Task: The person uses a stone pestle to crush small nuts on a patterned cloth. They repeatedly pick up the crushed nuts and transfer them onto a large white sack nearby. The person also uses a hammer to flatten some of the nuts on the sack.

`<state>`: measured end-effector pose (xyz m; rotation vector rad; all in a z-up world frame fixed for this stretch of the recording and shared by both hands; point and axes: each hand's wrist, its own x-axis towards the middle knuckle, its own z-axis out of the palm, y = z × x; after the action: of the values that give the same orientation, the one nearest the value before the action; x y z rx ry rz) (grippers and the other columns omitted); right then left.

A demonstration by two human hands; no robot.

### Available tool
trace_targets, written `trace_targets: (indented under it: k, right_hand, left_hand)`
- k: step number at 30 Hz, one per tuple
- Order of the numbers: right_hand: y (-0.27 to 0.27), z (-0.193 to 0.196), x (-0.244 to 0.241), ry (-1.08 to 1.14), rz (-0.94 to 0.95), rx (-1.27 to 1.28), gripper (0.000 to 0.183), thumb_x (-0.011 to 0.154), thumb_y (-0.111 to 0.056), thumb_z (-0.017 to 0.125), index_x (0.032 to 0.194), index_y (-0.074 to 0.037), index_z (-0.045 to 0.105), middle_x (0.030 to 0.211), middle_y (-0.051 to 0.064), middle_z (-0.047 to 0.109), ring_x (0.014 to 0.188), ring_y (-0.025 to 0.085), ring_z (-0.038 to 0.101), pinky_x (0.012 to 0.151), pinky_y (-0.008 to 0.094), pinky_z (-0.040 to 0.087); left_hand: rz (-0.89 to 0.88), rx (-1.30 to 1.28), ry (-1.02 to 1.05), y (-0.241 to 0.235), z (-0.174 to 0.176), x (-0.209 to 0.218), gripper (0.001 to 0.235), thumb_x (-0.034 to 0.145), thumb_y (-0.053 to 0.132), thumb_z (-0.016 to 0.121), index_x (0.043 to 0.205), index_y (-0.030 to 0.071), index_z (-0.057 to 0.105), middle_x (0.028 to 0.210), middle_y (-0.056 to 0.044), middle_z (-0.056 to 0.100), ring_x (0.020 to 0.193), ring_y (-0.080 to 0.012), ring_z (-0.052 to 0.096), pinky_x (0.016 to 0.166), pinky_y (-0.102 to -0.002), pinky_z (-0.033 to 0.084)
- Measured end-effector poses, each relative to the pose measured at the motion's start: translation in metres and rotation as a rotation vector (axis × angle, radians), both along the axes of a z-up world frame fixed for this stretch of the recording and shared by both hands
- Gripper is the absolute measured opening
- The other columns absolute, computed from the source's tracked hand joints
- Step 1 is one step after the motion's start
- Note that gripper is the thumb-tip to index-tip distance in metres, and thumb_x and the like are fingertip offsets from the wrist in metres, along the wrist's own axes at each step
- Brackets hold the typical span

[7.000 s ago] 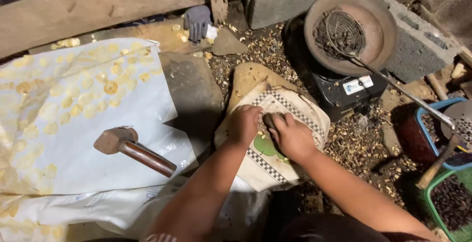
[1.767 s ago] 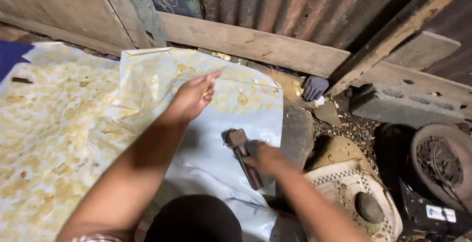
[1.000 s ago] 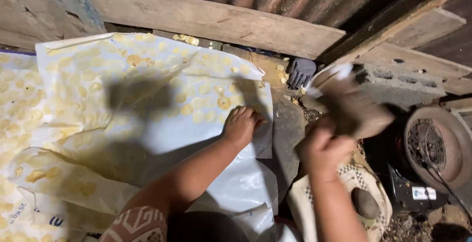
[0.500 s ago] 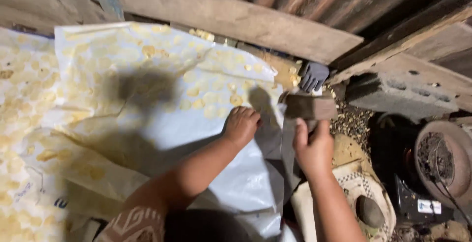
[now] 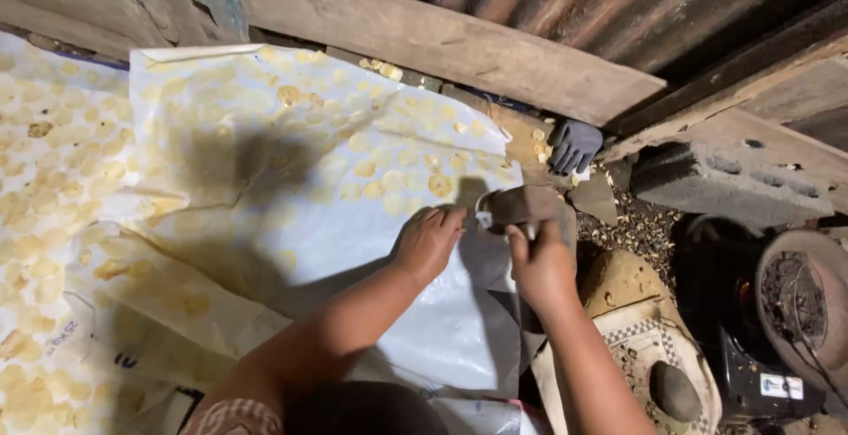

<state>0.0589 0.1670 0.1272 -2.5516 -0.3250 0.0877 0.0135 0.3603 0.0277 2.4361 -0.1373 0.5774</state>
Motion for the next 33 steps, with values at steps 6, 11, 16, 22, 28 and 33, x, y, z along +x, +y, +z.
trace_targets:
  k: [6,11,16,22,28,33]
  right_hand:
    - [0.005,-0.023,-0.032,-0.417,-0.006,0.285,0.034,0.099,-0.02,0.06,0.122,0.005,0.056,0.087,0.028,0.07,0.079,0.046,0.072,0.068,0.051,0.058]
    - [0.035,-0.07,-0.037,0.012,-0.058,-0.131,0.053,0.095,-0.037,0.065,0.115,0.009,0.047,0.076,0.033,0.067,0.071,0.054,0.067,0.062,0.06,0.054]
    - [0.019,-0.054,-0.007,0.017,0.1,-0.134,0.045,0.098,-0.04,0.066,0.109,0.002,0.051,0.081,0.033,0.068,0.079,0.054,0.067,0.067,0.059,0.055]
    - [0.028,-0.067,-0.032,0.005,-0.046,-0.136,0.053,0.095,-0.038,0.067,0.12,0.005,0.05,0.082,0.036,0.068,0.076,0.056,0.066,0.068,0.061,0.053]
    - [0.029,0.046,-0.023,0.219,-0.074,-0.033,0.045,0.095,-0.035,0.067,0.116,0.002,0.053,0.07,0.027,0.071,0.06,0.037,0.072,0.057,0.048,0.056]
    - [0.031,0.1,-0.047,-0.121,-0.053,0.447,0.028,0.104,-0.019,0.061,0.118,0.004,0.054,0.071,0.012,0.064,0.058,0.019,0.061,0.052,0.035,0.049]
  left_hand:
    - [0.124,0.12,-0.013,0.002,0.003,-0.014,0.014,0.09,0.014,0.068,0.101,0.007,0.067,0.106,-0.012,0.067,0.107,-0.031,0.061,0.095,-0.045,0.048]
    - [0.099,0.082,-0.045,0.036,0.011,-0.05,0.015,0.085,0.014,0.071,0.1,0.01,0.07,0.106,-0.007,0.066,0.106,-0.0296,0.061,0.095,-0.043,0.049]
    - [0.051,0.032,-0.036,0.04,0.013,-0.066,0.023,0.086,0.014,0.072,0.109,0.01,0.072,0.107,-0.005,0.066,0.104,-0.029,0.06,0.093,-0.042,0.049]
    - [0.113,-0.078,-0.003,0.044,0.012,-0.065,0.011,0.087,0.013,0.074,0.097,0.01,0.071,0.106,-0.006,0.065,0.106,-0.029,0.061,0.092,-0.041,0.051]
    - [0.056,-0.109,-0.068,0.027,-0.014,-0.046,0.018,0.083,0.011,0.073,0.101,0.008,0.071,0.104,-0.008,0.066,0.104,-0.031,0.061,0.09,-0.043,0.051]
    - [-0.002,-0.026,0.094,0.016,-0.02,-0.018,0.029,0.086,0.015,0.069,0.113,0.007,0.067,0.096,-0.01,0.066,0.098,-0.0331,0.06,0.087,-0.048,0.049]
